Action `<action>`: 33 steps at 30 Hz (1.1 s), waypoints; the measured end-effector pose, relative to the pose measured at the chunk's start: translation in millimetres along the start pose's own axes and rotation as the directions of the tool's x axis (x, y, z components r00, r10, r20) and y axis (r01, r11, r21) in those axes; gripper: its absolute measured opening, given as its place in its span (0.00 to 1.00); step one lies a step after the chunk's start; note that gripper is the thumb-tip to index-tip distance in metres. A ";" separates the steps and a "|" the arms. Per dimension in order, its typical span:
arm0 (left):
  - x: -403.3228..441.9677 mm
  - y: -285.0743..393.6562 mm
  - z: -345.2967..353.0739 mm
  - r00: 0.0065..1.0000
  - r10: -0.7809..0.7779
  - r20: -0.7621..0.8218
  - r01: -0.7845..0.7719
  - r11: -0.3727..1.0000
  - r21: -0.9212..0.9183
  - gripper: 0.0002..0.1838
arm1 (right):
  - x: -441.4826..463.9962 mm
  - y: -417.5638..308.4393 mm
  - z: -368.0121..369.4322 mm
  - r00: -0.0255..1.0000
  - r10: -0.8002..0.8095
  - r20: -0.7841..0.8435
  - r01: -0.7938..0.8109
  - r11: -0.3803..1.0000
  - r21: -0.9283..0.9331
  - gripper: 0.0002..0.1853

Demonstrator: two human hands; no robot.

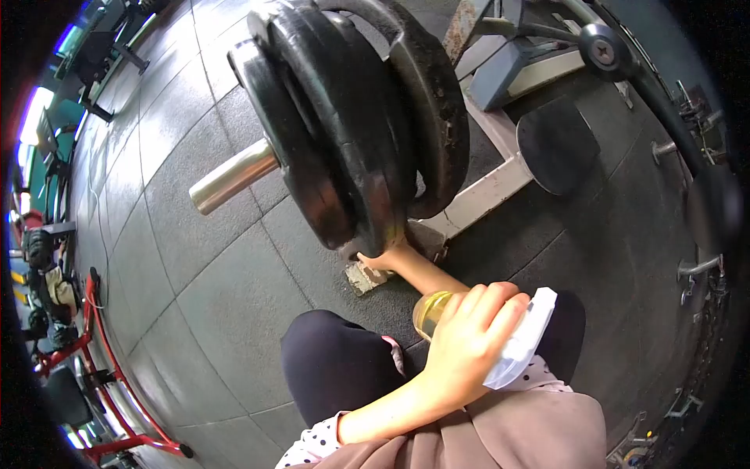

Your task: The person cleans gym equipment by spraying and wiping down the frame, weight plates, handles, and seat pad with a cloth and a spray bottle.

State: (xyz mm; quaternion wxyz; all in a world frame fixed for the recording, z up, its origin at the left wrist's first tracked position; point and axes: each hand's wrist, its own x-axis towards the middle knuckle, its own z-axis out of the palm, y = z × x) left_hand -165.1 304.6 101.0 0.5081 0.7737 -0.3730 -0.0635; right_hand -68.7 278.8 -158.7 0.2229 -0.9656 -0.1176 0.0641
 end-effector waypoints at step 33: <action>14.4 0.9 16.9 0.996 -0.037 0.086 0.045 0.994 -0.097 0.23 | -86.9 158.5 -35.2 0.684 0.441 -0.581 -0.548 0.836 -0.011 0.33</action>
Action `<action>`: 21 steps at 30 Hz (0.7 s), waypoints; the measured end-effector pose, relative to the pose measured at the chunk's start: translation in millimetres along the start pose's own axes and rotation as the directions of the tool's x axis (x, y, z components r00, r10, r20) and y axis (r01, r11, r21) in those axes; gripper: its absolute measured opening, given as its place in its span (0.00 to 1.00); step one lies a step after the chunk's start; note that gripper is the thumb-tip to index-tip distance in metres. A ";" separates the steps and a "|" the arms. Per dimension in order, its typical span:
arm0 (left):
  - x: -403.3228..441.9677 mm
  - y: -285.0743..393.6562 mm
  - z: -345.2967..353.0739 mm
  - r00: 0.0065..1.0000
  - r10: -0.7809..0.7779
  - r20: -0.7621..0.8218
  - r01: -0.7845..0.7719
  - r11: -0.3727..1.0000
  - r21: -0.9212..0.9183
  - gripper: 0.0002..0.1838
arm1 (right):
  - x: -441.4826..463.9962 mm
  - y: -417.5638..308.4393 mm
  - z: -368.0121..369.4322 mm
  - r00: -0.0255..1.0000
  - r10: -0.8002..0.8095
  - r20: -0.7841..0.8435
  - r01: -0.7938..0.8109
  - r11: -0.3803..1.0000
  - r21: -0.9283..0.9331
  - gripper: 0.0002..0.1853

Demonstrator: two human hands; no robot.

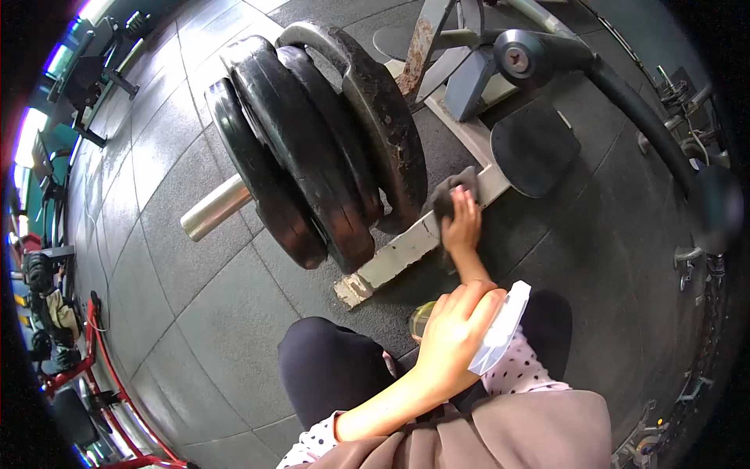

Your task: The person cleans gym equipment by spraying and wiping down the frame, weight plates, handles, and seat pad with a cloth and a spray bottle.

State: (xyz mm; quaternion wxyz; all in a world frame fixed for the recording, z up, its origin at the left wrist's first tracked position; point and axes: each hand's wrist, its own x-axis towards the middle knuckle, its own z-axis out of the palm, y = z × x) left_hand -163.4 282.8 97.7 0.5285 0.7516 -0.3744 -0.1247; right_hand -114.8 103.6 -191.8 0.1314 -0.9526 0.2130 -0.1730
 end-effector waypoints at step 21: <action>-9.5 -3.0 -14.3 1.000 0.008 0.022 -0.007 1.000 -0.028 0.32 | 54.6 22.5 5.2 0.898 0.439 -0.026 -0.427 0.856 -0.291 0.36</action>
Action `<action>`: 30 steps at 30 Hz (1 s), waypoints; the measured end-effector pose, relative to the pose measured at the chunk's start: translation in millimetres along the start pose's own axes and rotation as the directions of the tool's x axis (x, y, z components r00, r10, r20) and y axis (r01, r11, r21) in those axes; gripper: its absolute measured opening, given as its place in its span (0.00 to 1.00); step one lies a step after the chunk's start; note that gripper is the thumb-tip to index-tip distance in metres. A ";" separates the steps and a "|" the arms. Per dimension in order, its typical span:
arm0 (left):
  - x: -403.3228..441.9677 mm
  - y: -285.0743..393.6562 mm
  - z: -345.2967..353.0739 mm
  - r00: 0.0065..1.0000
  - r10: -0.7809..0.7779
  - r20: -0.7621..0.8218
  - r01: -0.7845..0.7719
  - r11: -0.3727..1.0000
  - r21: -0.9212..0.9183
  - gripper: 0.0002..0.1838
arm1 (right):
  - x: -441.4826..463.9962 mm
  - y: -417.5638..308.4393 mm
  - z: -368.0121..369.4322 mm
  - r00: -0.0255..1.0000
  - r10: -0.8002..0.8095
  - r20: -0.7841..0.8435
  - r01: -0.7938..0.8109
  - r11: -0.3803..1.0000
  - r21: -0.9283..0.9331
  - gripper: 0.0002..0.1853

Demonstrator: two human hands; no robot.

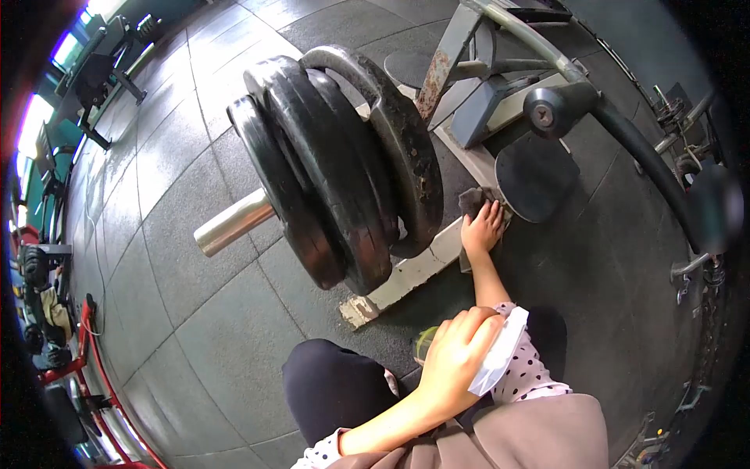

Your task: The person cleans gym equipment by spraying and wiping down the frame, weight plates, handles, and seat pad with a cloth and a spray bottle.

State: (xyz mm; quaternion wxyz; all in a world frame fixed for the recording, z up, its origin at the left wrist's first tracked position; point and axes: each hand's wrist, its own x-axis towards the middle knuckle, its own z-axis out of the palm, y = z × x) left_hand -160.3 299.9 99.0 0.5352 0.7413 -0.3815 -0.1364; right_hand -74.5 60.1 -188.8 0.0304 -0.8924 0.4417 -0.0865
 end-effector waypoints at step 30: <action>113.5 -91.4 42.2 0.987 0.055 -0.150 -0.058 0.998 -0.015 0.17 | -126.8 -14.7 15.4 0.932 -0.238 0.273 0.104 0.897 0.430 0.43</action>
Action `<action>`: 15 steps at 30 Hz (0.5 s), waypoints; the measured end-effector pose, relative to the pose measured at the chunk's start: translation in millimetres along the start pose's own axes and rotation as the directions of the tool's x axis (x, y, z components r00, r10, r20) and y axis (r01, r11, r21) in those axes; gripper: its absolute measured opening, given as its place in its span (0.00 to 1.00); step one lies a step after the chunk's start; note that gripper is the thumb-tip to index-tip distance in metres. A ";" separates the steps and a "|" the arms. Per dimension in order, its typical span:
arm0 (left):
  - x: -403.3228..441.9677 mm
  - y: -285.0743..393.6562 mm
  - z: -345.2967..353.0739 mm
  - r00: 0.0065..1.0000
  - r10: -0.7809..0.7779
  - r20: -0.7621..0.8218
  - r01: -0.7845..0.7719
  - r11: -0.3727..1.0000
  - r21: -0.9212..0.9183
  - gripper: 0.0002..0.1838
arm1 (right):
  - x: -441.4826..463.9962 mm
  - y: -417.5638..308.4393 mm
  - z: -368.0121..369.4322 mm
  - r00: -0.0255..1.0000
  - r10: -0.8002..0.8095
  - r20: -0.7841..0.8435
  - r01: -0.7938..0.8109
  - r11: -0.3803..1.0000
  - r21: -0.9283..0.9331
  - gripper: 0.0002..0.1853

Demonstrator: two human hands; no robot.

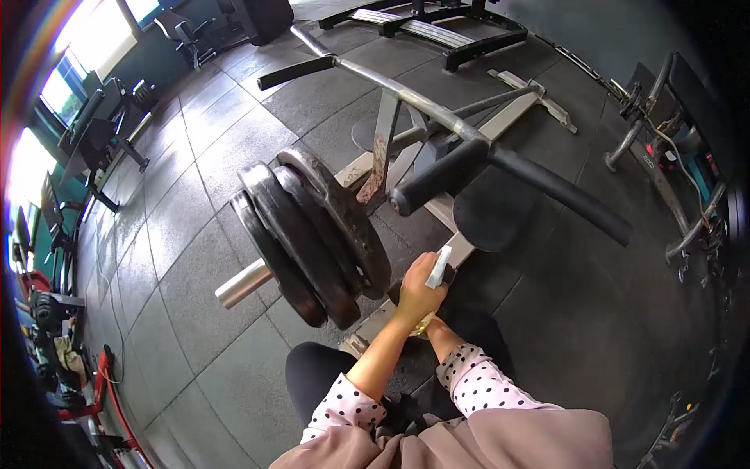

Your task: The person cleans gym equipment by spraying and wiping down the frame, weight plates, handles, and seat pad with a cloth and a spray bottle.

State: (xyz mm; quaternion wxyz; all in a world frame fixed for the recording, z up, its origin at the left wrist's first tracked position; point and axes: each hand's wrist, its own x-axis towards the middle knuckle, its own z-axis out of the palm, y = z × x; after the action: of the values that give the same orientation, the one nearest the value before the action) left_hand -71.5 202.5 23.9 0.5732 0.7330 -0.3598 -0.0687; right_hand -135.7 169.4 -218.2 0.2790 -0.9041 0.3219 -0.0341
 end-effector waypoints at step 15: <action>41.3 -61.0 27.3 0.945 -0.327 0.004 0.315 0.915 0.253 0.16 | -2.0 15.3 15.5 1.000 -0.011 0.026 0.005 0.981 0.194 0.51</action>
State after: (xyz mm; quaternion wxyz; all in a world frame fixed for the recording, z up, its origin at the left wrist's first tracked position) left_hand -27.9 161.0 -26.6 0.4490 0.8465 -0.2534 -0.1328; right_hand -142.2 168.3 -239.0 0.3700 -0.8742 0.3097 -0.0544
